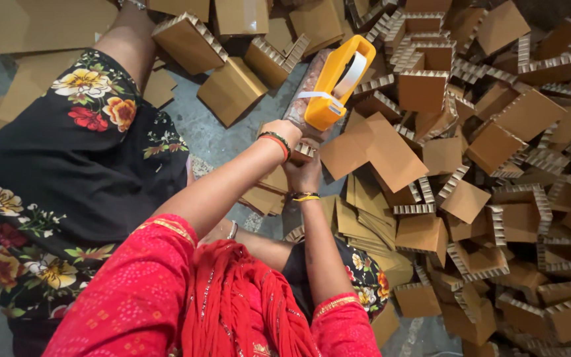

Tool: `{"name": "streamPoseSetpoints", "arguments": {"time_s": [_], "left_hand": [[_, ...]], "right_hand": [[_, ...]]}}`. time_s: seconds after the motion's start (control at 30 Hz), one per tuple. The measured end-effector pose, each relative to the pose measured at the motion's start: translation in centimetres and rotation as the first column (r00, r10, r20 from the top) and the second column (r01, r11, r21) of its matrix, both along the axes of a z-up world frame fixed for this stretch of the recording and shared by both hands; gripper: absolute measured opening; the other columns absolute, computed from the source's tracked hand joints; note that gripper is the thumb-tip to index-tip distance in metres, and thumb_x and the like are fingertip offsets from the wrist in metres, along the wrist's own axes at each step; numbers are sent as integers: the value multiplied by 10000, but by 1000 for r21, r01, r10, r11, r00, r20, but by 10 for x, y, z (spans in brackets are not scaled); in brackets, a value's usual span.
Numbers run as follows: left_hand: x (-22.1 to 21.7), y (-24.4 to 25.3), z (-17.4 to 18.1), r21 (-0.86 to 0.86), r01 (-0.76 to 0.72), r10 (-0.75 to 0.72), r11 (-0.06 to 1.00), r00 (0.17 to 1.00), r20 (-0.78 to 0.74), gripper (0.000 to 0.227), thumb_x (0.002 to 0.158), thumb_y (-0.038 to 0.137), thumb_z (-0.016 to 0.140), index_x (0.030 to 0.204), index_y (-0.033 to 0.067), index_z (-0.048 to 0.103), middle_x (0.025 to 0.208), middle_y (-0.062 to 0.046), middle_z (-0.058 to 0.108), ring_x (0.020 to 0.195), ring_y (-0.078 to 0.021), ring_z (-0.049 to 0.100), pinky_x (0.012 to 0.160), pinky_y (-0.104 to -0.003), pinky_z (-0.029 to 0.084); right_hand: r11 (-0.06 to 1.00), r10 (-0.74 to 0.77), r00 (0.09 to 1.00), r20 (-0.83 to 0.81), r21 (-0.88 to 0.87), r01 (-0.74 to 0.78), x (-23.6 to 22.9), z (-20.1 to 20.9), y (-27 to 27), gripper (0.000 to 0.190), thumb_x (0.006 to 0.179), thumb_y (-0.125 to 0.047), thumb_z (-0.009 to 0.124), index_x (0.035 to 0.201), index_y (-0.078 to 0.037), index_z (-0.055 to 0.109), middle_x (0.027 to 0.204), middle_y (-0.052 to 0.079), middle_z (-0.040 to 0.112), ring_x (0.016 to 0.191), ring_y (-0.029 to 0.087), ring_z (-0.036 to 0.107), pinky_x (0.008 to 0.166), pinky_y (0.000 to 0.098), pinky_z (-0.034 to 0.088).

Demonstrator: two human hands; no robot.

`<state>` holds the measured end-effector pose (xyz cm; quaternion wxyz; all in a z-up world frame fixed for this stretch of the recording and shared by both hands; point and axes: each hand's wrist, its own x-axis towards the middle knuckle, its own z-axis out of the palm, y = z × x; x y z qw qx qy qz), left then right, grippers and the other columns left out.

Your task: The person sits on the floor surrounded by cardboard pieces and assembles small boxes. They fold the cardboard flaps and secure them using a handheld tape dispenser. The person repeatedly picks up flat cardboard pieces, folds them into box shapes, and tapes the seams.

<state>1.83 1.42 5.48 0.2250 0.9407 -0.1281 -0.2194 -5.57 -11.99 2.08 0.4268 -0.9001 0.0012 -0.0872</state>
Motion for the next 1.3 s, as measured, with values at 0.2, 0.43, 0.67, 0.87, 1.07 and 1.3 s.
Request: {"name": "streamPoseSetpoints", "arguments": {"time_s": [0.2,0.43,0.67,0.87,1.07,1.3], "left_hand": [[27,1,18,24,340,-317,940,899,-303,357,801,238,783,1132,106,763,1193,-155,729,1106,-309,709,922,-419,578],[25,0,16,1,256,-241,967,912,-333,391,795,268,797,1149,105,757,1207,-143,725,1119,-297,705,929,-415,576],[17,2,19,30,118,-110,992,973,-204,428,790,299,811,1166,104,751,1221,-131,720,1131,-285,701,936,-410,574],[-9,1,39,47,60,-56,997,994,-92,460,785,325,823,1181,102,747,1233,-120,717,1141,-275,697,942,-406,572],[12,-32,-18,48,57,-57,997,998,-2,380,864,276,709,1198,96,738,1262,-116,704,1156,-281,691,932,-426,576],[58,-81,-97,-100,-210,202,973,976,-84,383,1010,242,460,1206,95,755,1287,-154,713,1188,-313,693,975,-456,558]], "right_hand": [[992,-73,997,-10,-106,71,-6,9,3,734,592,-196,927,1246,-126,603,1071,121,739,958,296,743,814,394,583],[973,-102,995,-12,-211,98,-2,6,8,848,613,-345,943,1316,-105,534,1098,175,724,977,366,717,802,451,567],[929,-197,965,-173,-346,128,9,-17,-6,810,669,-414,964,1256,-42,547,1084,207,729,996,360,721,850,444,577],[869,405,908,112,263,-420,31,-13,-54,791,881,-217,844,1493,-23,381,1304,68,571,1175,185,582,993,325,501],[880,-21,986,-166,464,97,141,7,-96,432,998,-406,666,1222,-41,603,985,11,626,781,70,573,678,241,511],[946,-46,998,41,321,30,115,52,-67,409,1007,-380,724,762,-69,620,661,-66,508,617,43,434,552,242,339]]}}
